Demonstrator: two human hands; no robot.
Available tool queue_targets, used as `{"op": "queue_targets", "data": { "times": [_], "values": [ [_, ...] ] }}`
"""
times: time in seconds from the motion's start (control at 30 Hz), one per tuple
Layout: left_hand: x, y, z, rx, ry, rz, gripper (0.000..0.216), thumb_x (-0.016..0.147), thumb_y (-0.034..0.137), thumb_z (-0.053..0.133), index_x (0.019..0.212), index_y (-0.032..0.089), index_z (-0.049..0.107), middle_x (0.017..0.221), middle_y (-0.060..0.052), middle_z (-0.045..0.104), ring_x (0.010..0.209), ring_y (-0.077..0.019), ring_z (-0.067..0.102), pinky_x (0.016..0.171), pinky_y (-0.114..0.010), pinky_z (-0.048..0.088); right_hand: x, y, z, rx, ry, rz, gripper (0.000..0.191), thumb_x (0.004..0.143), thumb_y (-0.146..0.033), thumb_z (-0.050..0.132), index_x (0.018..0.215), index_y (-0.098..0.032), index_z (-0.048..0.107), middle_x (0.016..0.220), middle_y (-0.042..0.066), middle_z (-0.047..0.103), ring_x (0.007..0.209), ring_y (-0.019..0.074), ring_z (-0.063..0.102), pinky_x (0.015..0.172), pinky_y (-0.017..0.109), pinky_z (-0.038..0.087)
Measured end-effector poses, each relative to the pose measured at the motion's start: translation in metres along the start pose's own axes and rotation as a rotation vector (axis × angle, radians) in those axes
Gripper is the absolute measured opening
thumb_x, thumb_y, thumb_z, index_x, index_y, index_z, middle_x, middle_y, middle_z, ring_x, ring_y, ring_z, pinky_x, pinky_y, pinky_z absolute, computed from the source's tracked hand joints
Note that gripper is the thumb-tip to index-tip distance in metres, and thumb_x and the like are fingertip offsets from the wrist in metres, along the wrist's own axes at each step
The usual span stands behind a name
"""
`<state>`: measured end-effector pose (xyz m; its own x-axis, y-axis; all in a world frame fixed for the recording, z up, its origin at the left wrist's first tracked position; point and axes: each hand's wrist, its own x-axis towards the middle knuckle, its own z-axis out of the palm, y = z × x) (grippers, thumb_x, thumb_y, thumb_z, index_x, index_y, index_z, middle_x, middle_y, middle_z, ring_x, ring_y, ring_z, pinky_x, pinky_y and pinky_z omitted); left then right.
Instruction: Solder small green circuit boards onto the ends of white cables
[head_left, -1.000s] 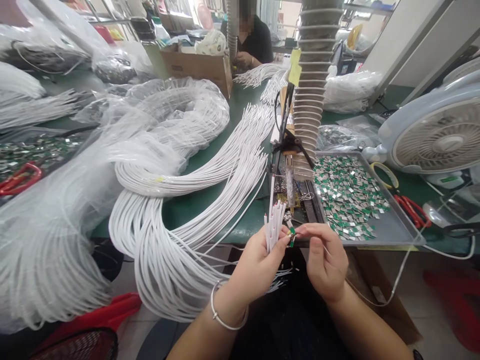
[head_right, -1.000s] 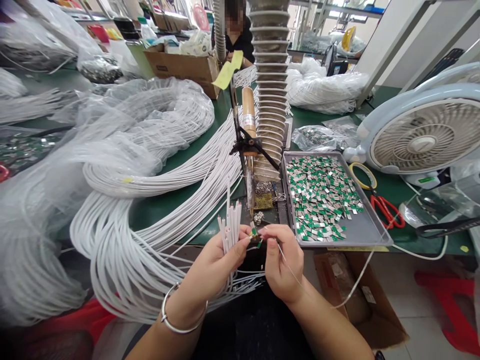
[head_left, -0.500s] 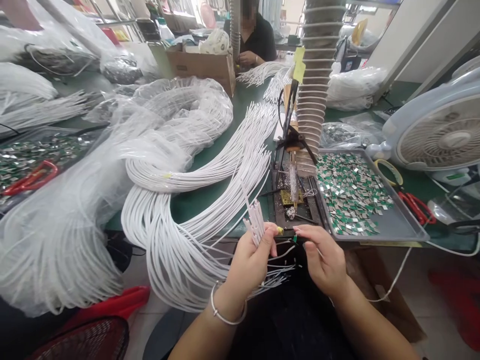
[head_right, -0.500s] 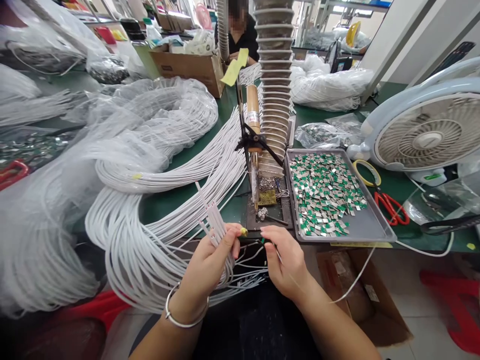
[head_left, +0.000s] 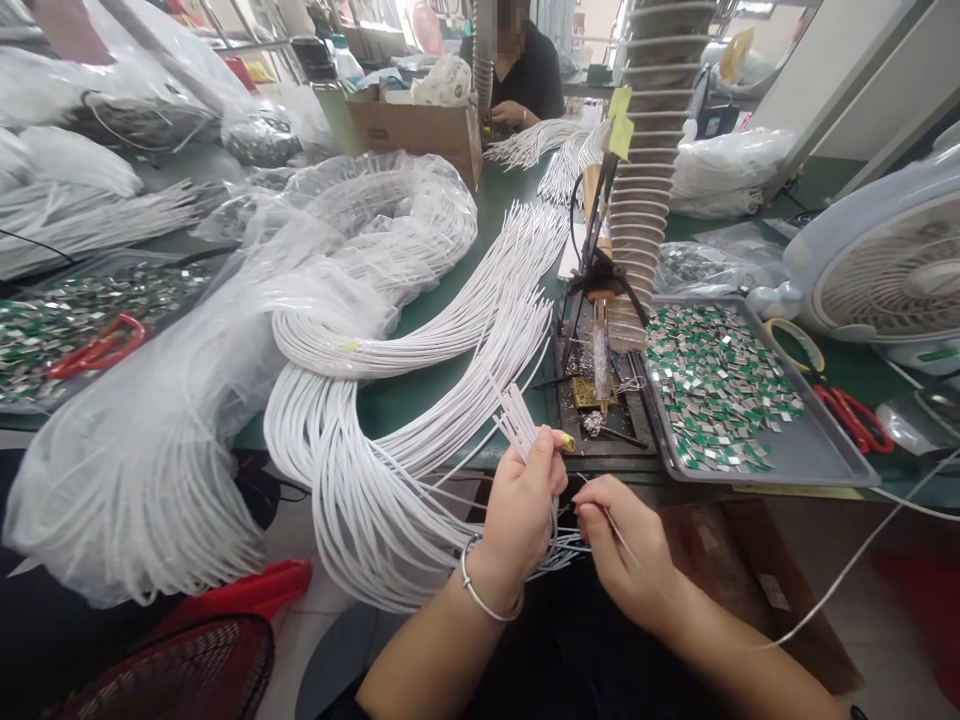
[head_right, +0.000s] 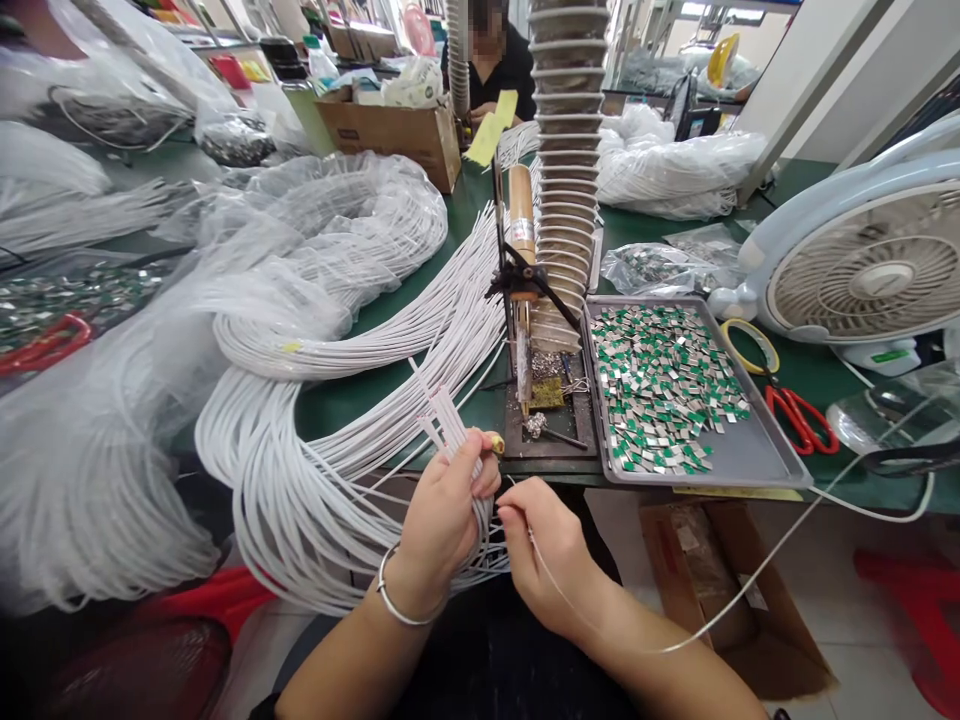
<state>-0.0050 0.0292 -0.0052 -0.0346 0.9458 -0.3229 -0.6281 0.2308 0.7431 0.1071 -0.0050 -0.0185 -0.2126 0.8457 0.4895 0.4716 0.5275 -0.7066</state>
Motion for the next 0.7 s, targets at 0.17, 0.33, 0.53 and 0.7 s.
{"op": "queue_targets", "data": {
  "times": [0.17, 0.33, 0.53, 0.7],
  "values": [
    [-0.003, 0.004, 0.002, -0.062, 0.04, -0.118, 0.027, 0.075, 0.04, 0.066, 0.073, 0.015, 0.056, 0.045, 0.008, 0.038, 0.043, -0.0048, 0.032, 0.043, -0.016, 0.024, -0.004, 0.001, 0.022, -0.019, 0.002, 0.001, 0.004, 0.087, -0.021, 0.05, 0.086, -0.019, 0.053, 0.071, 0.0, 0.055, 0.059, 0.0107, 0.054, 0.054, 0.021, 0.049],
    [-0.003, 0.006, 0.0, -0.072, 0.015, -0.137, 0.024, 0.076, 0.037, 0.065, 0.071, 0.015, 0.056, 0.055, 0.004, 0.049, 0.052, -0.0067, 0.043, 0.05, -0.017, 0.035, -0.007, 0.004, 0.025, -0.034, 0.011, 0.051, 0.005, 0.085, -0.016, 0.05, 0.082, -0.019, 0.053, 0.069, -0.001, 0.054, 0.058, 0.0097, 0.054, 0.054, 0.02, 0.048],
    [-0.006, 0.0, -0.009, 0.036, -0.063, -0.042, 0.028, 0.077, 0.042, 0.064, 0.075, 0.015, 0.059, 0.053, 0.005, 0.045, 0.051, -0.0067, 0.039, 0.051, -0.018, 0.034, 0.001, 0.002, 0.012, -0.019, 0.074, 0.079, 0.01, 0.083, -0.011, 0.048, 0.079, -0.019, 0.053, 0.067, -0.002, 0.054, 0.055, 0.0079, 0.052, 0.053, 0.019, 0.046],
    [-0.012, 0.002, -0.013, 0.239, -0.256, -0.042, 0.021, 0.072, 0.032, 0.072, 0.079, 0.016, 0.061, 0.073, 0.002, 0.055, 0.065, -0.0089, 0.05, 0.065, -0.022, 0.042, 0.007, 0.003, 0.004, -0.033, 0.138, 0.066, 0.01, 0.085, -0.013, 0.047, 0.083, -0.019, 0.055, 0.071, 0.0, 0.059, 0.062, 0.0105, 0.058, 0.059, 0.021, 0.05]
  ]
}}
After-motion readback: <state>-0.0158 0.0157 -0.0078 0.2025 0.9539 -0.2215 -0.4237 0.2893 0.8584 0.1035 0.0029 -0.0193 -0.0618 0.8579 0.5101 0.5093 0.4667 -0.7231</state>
